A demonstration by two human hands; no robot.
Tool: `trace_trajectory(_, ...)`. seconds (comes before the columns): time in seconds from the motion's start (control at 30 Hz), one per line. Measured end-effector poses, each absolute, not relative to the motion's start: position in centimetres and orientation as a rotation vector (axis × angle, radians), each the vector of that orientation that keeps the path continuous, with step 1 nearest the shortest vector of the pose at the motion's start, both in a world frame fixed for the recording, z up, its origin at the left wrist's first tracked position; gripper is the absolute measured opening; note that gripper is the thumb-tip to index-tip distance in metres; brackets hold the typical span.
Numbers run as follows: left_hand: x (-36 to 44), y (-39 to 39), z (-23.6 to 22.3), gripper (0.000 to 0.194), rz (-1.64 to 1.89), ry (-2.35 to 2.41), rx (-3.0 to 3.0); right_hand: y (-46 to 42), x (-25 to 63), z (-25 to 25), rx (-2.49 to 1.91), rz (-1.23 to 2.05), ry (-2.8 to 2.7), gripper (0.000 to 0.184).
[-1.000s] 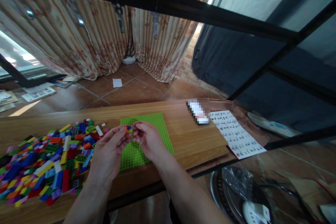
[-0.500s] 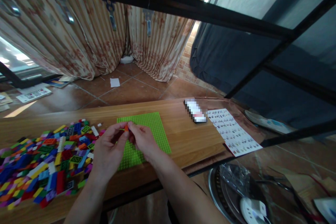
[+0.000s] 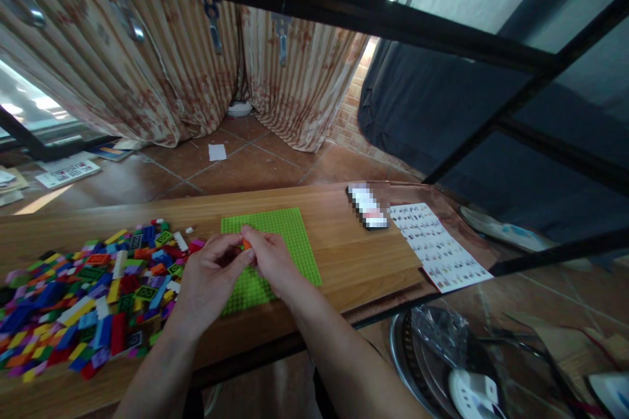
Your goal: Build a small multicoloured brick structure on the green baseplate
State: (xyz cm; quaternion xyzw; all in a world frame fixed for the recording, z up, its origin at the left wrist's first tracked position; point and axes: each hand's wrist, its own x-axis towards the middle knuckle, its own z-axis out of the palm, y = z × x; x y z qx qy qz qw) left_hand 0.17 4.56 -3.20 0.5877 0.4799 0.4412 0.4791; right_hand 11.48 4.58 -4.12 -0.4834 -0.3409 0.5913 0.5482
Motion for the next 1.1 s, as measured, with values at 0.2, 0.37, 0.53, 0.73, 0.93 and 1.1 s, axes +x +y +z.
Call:
trace_trajectory(0.2, 0.3, 4.3, -3.0, 0.023, 1.106, 1.164, 1.439, 4.6, 11.4, -4.3, -1.155, 1.399, -0.806, 0.049)
trace_trajectory(0.37, 0.4, 4.2, -3.1, 0.022, 1.154, 1.132, 1.516, 4.6, 11.4, -5.1, -1.120, 1.307, -0.881, 0.051)
trace_trajectory(0.53, 0.7, 4.1, -2.9, 0.019, 1.193, 1.157, 1.495, 4.4, 11.3, -5.0, -1.114, 1.305, -0.871, 0.051)
trace_trajectory(0.73, 1.0, 3.8, -2.7, 0.021, 1.231, 1.205, 1.371, 4.4, 11.2, -4.4, -1.127, 1.328, -0.786, 0.049)
trace_trajectory(0.93, 0.8, 4.1, -3.2, 0.019, 1.209, 1.211, 1.411, 4.3, 11.4, -3.3, -1.184, 1.441, -0.584, 0.045)
trace_trajectory(1.1, 0.6, 4.5, -3.6, 0.026, 1.181, 1.205, 1.411, 4.3, 11.6, -2.8, -1.111, 1.633, -0.408, 0.030)
